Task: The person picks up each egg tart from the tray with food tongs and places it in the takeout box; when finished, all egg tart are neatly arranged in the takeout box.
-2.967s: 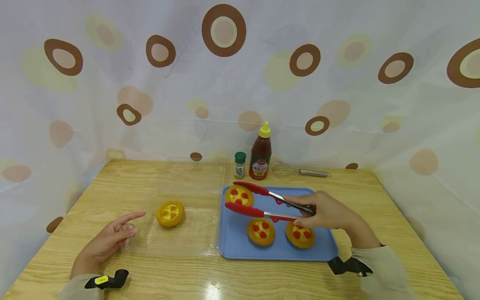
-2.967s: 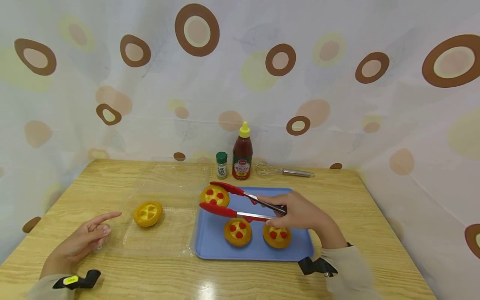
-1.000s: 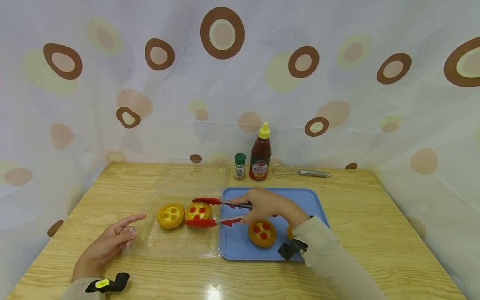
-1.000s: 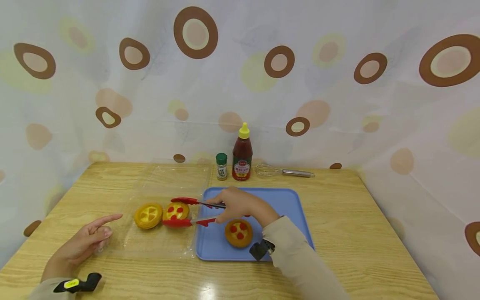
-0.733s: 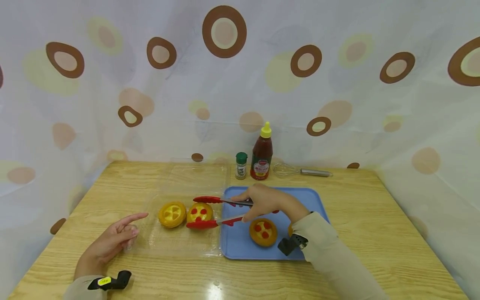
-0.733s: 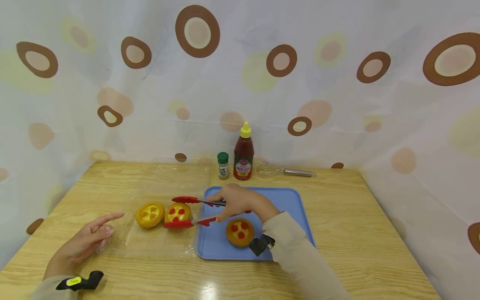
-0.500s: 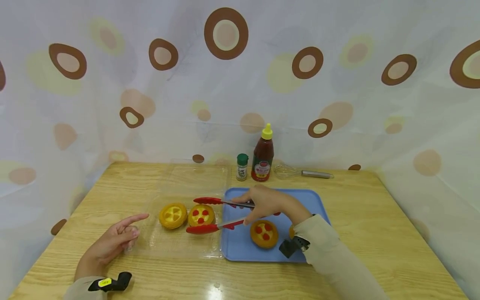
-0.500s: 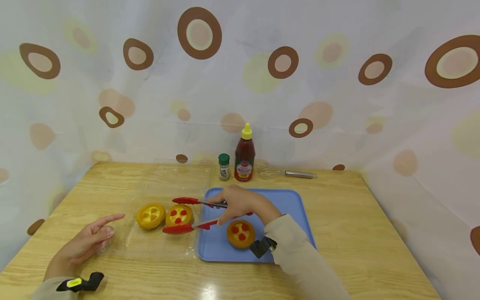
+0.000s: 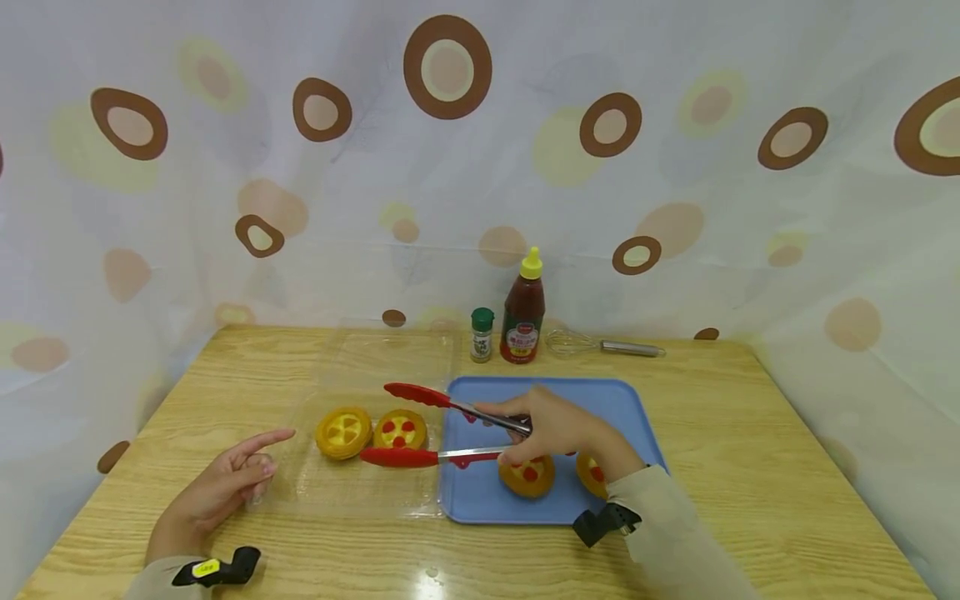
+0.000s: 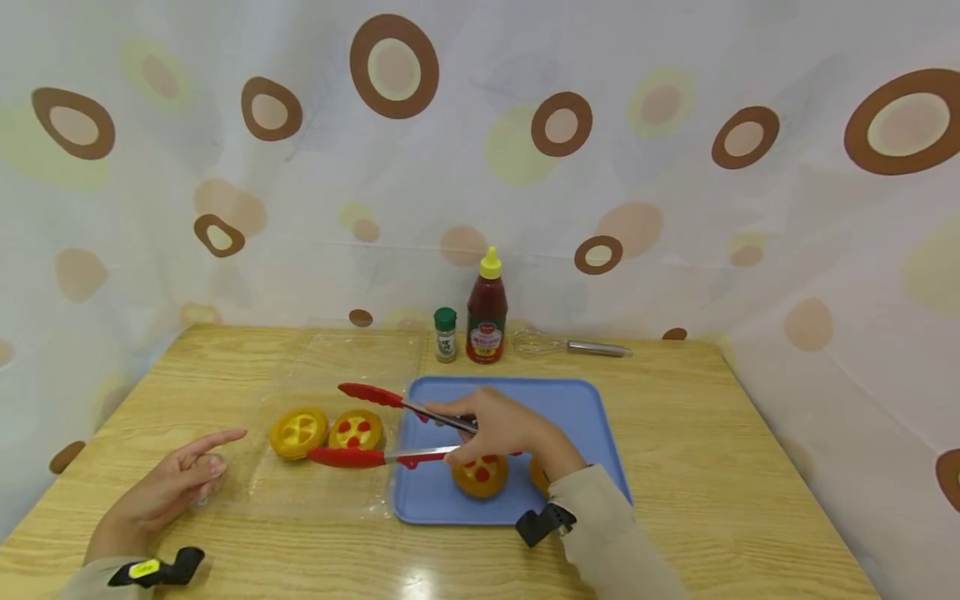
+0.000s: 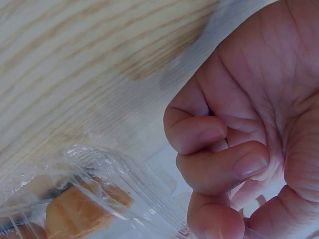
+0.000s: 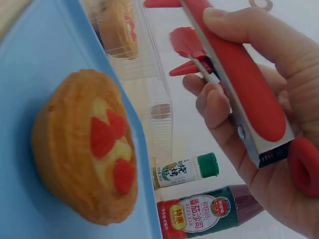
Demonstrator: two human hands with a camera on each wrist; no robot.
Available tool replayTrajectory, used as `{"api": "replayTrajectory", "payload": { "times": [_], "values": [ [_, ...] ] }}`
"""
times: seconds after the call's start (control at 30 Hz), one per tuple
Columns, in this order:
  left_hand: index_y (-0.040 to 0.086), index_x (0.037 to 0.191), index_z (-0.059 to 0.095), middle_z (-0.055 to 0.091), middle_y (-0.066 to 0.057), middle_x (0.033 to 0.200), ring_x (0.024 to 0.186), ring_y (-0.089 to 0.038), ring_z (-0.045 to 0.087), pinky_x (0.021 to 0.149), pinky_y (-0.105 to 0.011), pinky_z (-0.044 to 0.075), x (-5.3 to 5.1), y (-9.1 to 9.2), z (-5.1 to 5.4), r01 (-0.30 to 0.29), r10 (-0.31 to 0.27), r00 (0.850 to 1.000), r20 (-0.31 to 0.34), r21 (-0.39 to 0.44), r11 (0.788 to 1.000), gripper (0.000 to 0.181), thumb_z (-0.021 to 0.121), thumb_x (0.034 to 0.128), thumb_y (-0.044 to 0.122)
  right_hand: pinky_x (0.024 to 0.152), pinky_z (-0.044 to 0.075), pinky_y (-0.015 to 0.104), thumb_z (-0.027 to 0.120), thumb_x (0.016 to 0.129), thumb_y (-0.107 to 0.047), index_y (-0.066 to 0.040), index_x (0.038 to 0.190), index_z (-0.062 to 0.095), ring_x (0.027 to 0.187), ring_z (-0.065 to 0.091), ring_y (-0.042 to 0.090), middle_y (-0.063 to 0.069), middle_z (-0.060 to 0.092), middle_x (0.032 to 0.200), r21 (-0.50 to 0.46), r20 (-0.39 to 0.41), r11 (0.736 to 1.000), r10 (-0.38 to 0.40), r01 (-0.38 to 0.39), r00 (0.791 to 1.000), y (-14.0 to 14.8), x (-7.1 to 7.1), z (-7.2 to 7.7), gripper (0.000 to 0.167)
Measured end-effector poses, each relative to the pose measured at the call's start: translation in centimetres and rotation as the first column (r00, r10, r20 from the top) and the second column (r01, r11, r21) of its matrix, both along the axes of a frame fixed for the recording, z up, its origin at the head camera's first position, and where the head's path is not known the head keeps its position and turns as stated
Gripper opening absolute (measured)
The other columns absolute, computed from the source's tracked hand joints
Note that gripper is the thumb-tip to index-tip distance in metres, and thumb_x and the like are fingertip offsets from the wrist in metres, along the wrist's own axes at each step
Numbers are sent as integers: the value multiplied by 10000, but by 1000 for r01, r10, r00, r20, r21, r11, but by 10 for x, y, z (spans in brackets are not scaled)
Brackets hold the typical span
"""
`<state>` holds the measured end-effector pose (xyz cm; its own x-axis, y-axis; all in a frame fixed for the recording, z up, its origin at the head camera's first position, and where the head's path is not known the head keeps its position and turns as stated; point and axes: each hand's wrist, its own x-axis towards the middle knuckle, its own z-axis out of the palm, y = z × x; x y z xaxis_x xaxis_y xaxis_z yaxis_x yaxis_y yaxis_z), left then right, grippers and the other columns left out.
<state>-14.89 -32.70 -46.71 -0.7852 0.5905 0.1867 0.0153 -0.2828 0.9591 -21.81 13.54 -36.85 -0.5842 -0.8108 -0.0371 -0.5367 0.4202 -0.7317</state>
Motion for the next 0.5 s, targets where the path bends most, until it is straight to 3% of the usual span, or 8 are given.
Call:
{"api": "replayTrajectory", "payload": {
  "times": [0.27,0.5],
  "values": [
    [248,1402,472,605,108,749,576,-205,301,513,-336,250,1,1,2,-27,27,1000,5,-29,999,530,323,997,-62,494,384,213,767,799,-187,-66,1378,498,542,447,70,-42,497,638,-116,46,993,-20,25,999,17,10,-3,650],
    [261,1395,479,593,115,747,582,-222,286,518,-343,246,3,1,2,-35,35,999,0,-44,998,534,322,998,-60,466,381,204,783,785,-210,-29,1363,506,532,437,45,-66,485,627,-121,-35,992,-32,28,999,37,22,4,666]
  ]
}}
